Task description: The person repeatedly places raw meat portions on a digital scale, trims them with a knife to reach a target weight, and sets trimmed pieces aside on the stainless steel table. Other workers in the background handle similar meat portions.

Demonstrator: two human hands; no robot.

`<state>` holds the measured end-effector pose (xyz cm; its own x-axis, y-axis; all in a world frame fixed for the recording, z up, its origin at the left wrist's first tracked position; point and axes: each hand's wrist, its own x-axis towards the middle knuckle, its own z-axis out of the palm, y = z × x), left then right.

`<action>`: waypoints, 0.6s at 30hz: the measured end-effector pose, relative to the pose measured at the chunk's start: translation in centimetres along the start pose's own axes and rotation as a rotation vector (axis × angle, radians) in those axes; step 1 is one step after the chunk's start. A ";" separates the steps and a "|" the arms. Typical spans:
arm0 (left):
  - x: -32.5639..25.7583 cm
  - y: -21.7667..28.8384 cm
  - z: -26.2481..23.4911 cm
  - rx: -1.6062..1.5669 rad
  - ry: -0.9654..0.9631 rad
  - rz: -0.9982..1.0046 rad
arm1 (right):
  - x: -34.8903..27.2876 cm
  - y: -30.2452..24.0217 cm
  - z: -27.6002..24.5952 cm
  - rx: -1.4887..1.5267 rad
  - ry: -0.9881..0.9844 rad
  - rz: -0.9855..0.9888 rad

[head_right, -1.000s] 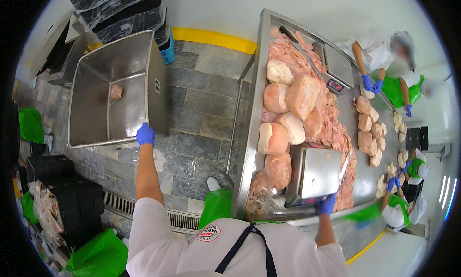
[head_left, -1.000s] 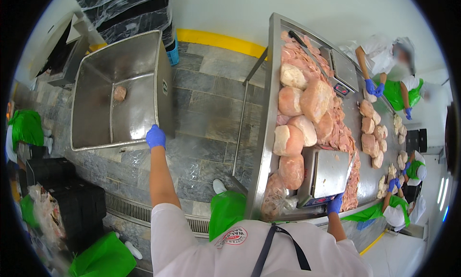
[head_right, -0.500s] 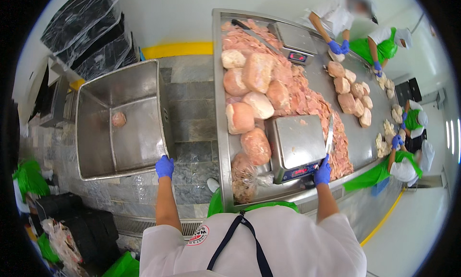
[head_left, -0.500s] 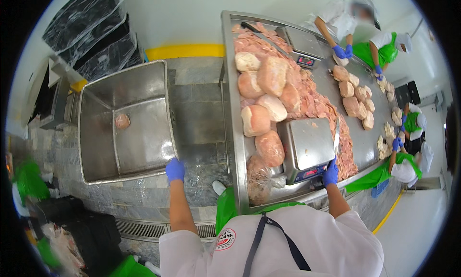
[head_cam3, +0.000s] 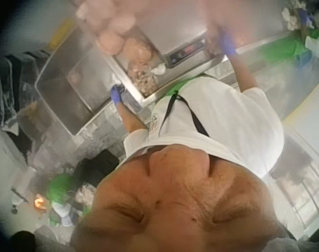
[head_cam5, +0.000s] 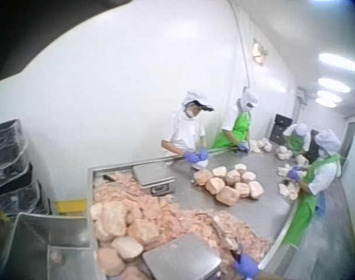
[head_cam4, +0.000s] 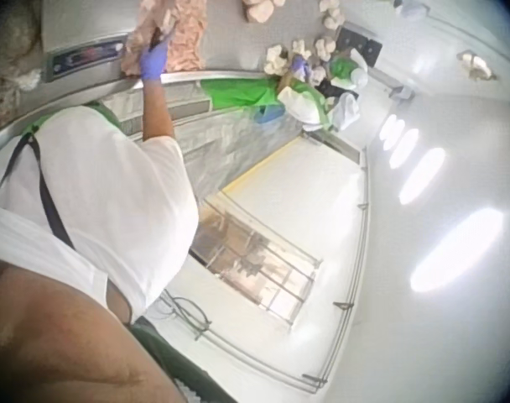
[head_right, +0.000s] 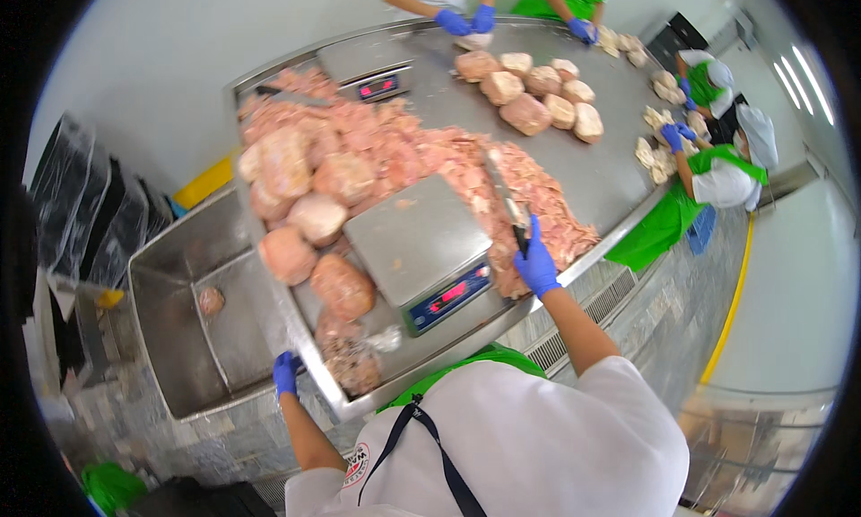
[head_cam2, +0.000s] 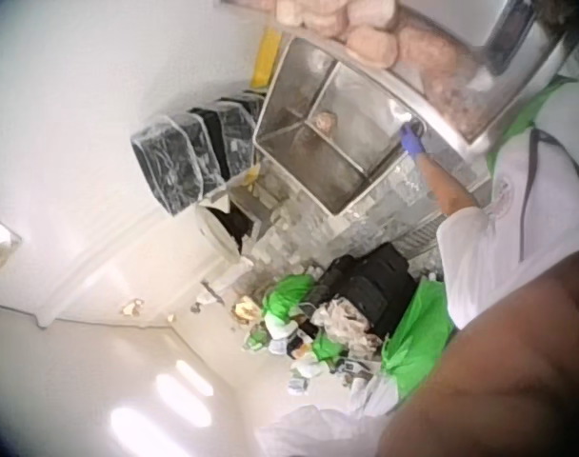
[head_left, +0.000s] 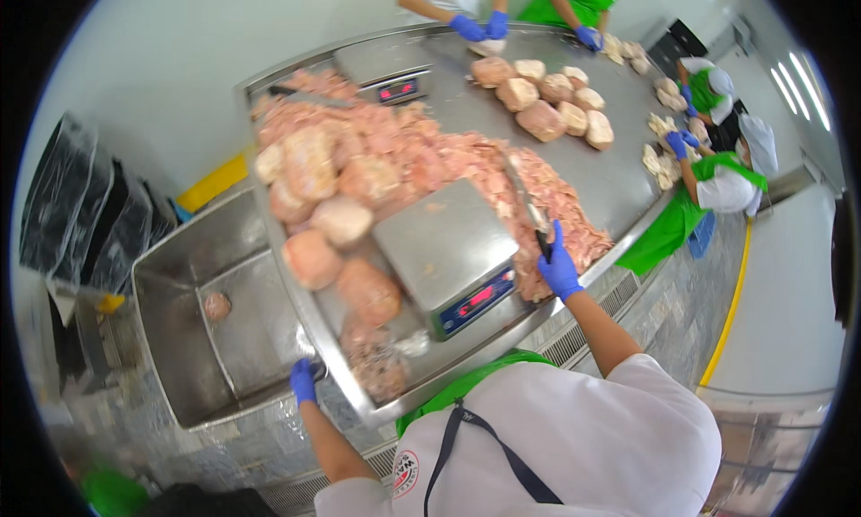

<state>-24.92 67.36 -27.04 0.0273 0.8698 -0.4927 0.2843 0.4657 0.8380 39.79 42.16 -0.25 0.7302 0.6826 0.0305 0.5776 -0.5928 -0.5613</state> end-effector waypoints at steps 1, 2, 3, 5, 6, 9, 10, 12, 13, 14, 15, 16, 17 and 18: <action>-0.2 -0.8 -0.8 -0.109 0.099 0.134 | 1.0 -0.5 -0.3 0.061 -0.038 -0.003; -2.4 2.3 0.4 -0.038 0.273 0.201 | 0.1 1.0 -0.9 0.106 -0.059 0.006; -4.6 4.9 0.9 -0.171 0.378 0.219 | 0.4 2.1 -1.4 0.174 -0.075 -0.068; -9.7 10.5 2.3 -0.219 0.565 0.264 | 2.5 3.2 -1.8 0.255 -0.133 -0.146; -11.2 11.4 2.6 -0.276 0.646 0.311 | 4.3 3.8 -2.1 0.318 -0.170 -0.219; -18.1 22.1 10.6 -0.310 0.781 0.483 | 10.5 5.4 -4.6 -0.072 0.066 -0.504; -20.2 25.7 13.5 -0.294 0.785 0.548 | 12.9 6.0 -5.4 -0.057 0.054 -0.488; -23.6 31.9 18.9 -0.264 0.809 0.674 | 18.9 7.0 -7.0 -0.026 0.021 -0.472; -24.3 33.5 20.7 -0.248 0.797 0.744 | 22.3 7.5 -7.7 -0.073 0.038 -0.481; -24.5 35.1 22.4 -0.245 0.804 0.734 | 25.6 8.0 -8.5 -0.139 0.066 -0.488; -25.3 37.7 24.3 -0.219 0.805 0.730 | 29.5 9.6 -8.9 -0.173 0.102 -0.494; -26.0 39.6 25.7 -0.190 0.815 0.724 | 33.5 10.9 -9.1 -0.204 0.133 -0.505; -26.1 40.5 26.0 -0.125 0.817 0.744 | 37.0 11.7 -9.7 -0.260 0.178 -0.467; -26.5 41.9 27.2 -0.136 0.801 0.766 | 40.4 12.5 -10.2 -0.318 0.221 -0.424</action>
<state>12.35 59.40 14.71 -0.4888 0.7659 0.4176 0.3484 -0.2675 0.8984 80.24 57.90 2.39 0.4497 0.8033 0.3904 0.8931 -0.4090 -0.1872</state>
